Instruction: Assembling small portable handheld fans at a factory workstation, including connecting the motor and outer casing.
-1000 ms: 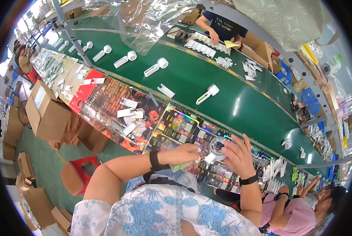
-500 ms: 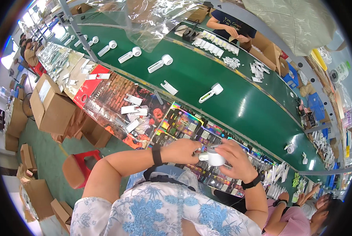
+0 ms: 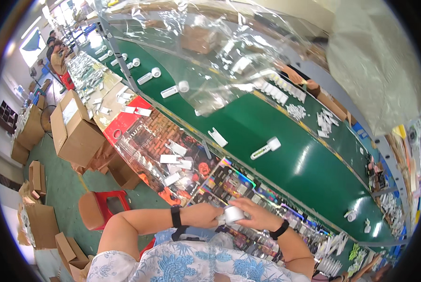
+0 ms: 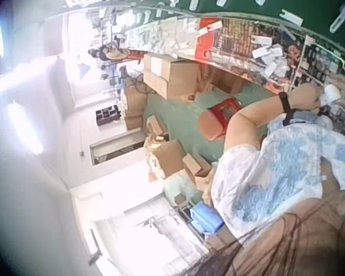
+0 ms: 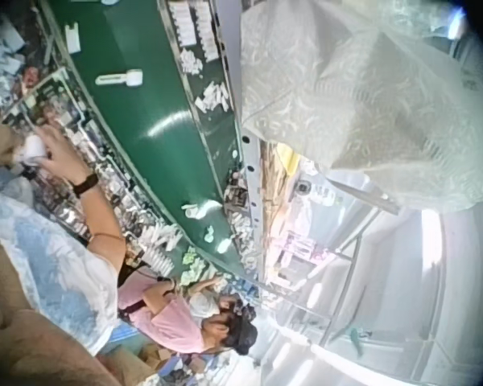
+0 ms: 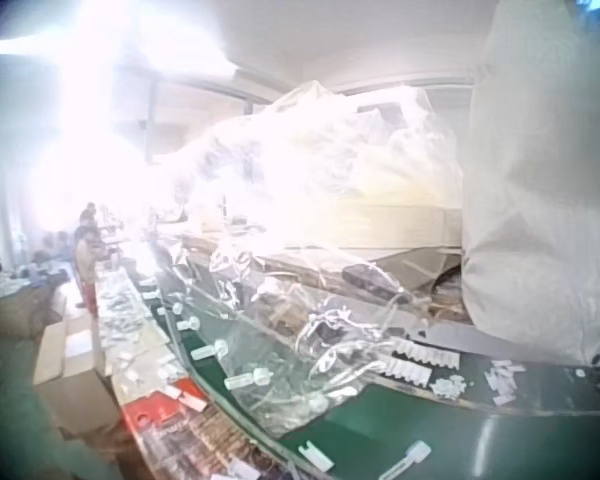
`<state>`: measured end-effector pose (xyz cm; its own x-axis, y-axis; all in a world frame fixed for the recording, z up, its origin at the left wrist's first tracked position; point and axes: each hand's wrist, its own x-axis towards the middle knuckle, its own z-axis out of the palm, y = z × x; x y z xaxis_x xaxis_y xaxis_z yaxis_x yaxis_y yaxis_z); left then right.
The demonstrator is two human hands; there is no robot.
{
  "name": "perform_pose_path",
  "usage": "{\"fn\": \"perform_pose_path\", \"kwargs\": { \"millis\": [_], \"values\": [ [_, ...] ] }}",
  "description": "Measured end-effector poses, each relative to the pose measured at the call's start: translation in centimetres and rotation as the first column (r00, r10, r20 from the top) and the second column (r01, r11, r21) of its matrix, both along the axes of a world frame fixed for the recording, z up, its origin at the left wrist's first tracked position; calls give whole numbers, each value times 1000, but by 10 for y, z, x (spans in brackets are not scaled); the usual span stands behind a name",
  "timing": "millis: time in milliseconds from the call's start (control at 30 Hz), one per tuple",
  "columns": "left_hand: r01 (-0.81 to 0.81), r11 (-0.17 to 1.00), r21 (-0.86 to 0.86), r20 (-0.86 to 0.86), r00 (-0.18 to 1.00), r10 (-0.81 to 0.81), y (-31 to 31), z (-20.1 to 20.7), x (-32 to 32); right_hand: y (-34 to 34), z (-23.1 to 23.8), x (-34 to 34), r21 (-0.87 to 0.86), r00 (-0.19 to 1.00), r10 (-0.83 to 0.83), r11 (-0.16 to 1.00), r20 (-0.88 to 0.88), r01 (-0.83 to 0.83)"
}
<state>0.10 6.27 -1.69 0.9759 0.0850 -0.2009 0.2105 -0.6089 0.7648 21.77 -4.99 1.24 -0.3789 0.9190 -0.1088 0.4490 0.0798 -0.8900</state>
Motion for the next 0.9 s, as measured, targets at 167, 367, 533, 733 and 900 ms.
{"fn": "perform_pose_path", "kwargs": {
  "millis": [167, 367, 533, 733, 900],
  "values": [
    [-280, 889, -363, -207, 954, 216, 32, 0, -33, 82, -34, -12, -231, 950, 41, 966, -308, -117],
    [-391, -189, -901, -398, 568, 720, 83, -32, -33, 248, -182, -4, 134, 815, -487, 872, 314, 470],
    [-451, -210, -868, -418, 434, 798, 112, -28, -43, 300, -175, -13, 279, 488, -640, 733, 594, 621],
    [-518, -166, -839, -393, 366, 844, 119, -30, -58, 271, -168, 9, 427, 715, -554, 820, 426, 381],
    [-373, -147, -916, -276, 320, 906, 105, -25, -33, 169, -106, -10, -640, 178, -670, 742, -721, 199]
  ]
}}
